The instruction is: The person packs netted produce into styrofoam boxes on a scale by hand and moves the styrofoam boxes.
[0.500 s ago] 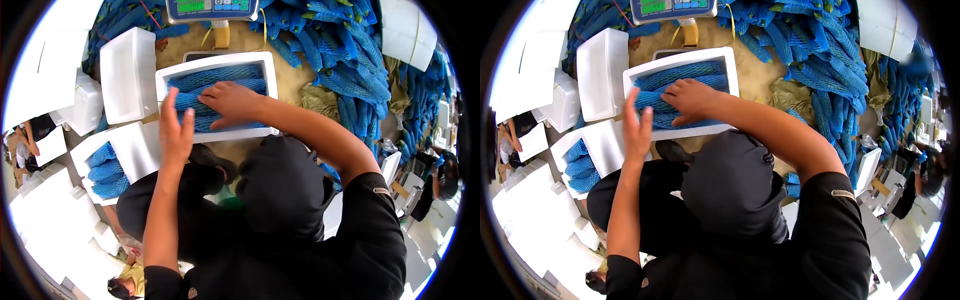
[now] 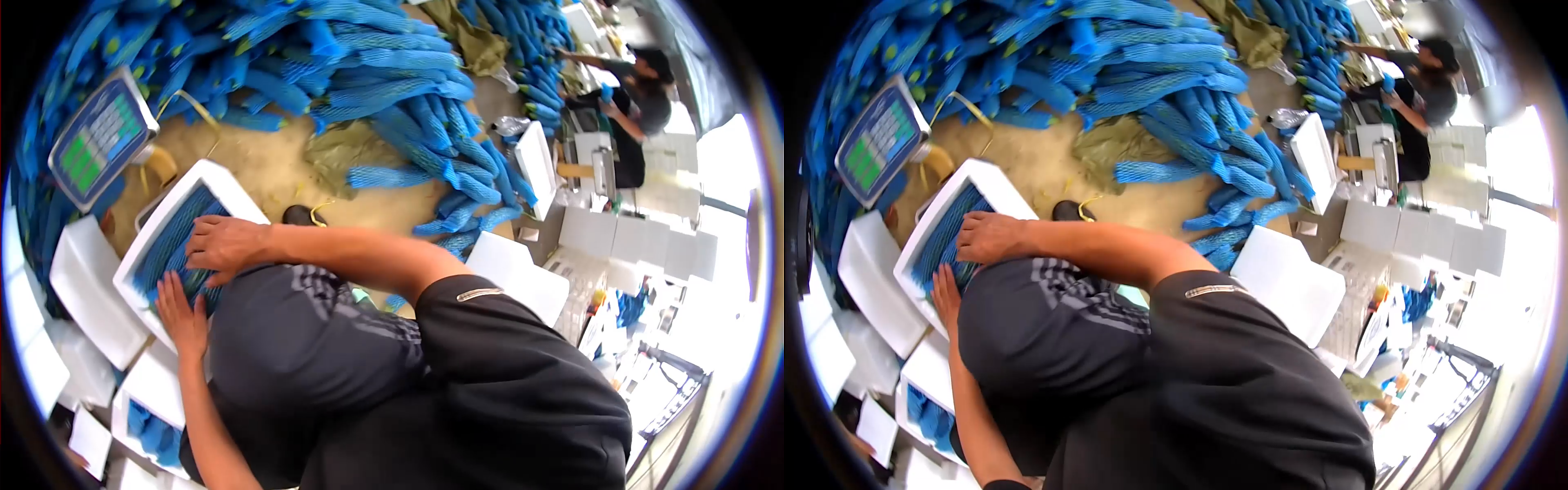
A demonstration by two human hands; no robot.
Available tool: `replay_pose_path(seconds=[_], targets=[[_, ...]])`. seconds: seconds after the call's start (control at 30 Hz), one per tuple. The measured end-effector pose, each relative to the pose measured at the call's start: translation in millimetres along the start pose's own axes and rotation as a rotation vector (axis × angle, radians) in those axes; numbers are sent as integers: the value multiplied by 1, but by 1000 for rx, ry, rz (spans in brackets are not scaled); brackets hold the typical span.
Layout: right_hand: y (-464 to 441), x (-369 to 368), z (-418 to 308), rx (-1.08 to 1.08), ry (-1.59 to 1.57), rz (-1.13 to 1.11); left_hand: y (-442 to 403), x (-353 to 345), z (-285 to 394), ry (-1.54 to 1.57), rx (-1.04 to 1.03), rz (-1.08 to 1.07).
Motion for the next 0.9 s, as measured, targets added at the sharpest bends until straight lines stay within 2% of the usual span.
replay_pose_path(seconds=[0.03, 0.13, 0.17, 0.2, 0.3, 0.33, 0.4, 0.5, 0.6, 0.63, 0.73, 0.77, 0.8, 0.87, 0.9], targets=[[8, 29, 4, -90, -39, 153, 1, -4, -4, 36, 3, -3], [68, 126, 8, -375, -146, 645, 4, -26, -11, -128, -10, 67], [113, 139, 27, -591, -1, 783, 3, -24, -9, -141, -14, 111], [162, 154, 40, -700, 100, 860, 4, -20, -6, -155, -19, 147], [323, 158, 93, -846, 654, 727, 2, -14, -2, -186, -16, 182], [377, 149, 107, -945, 866, 562, 2, -12, -3, -197, -7, 178], [448, 147, 126, -1359, 769, 200, 2, -12, -6, -207, -3, 150], [474, 146, 141, -1262, 792, 60, 4, -7, -3, -225, 9, 119], [435, 165, 132, -1208, 558, -68, 2, 5, 4, -140, 15, 115], [426, 166, 133, -1169, 480, -47, 2, 9, 7, -115, 16, 114], [401, 197, 120, -1168, 565, 102, 2, 17, 12, -93, 14, 133], [407, 214, 115, -1118, 665, 237, 3, 17, 12, -83, 16, 123], [423, 228, 114, -1159, 750, 319, 3, 16, 11, -76, 19, 117], [497, 232, 125, -1488, 679, 478, 3, 18, 10, -54, 30, 111], [497, 234, 124, -1529, 719, 462, 2, 22, 11, -39, 41, 115]])
Point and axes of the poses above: each hand's wrist, its own y-axis away from the middle knuckle, its own x-axis out of the back of the hand, z = x × y, the point moved 10 cm from there along -y, towards the middle knuckle, and after that the axes turned 14 degrees about -y, right-handed, at the moved point
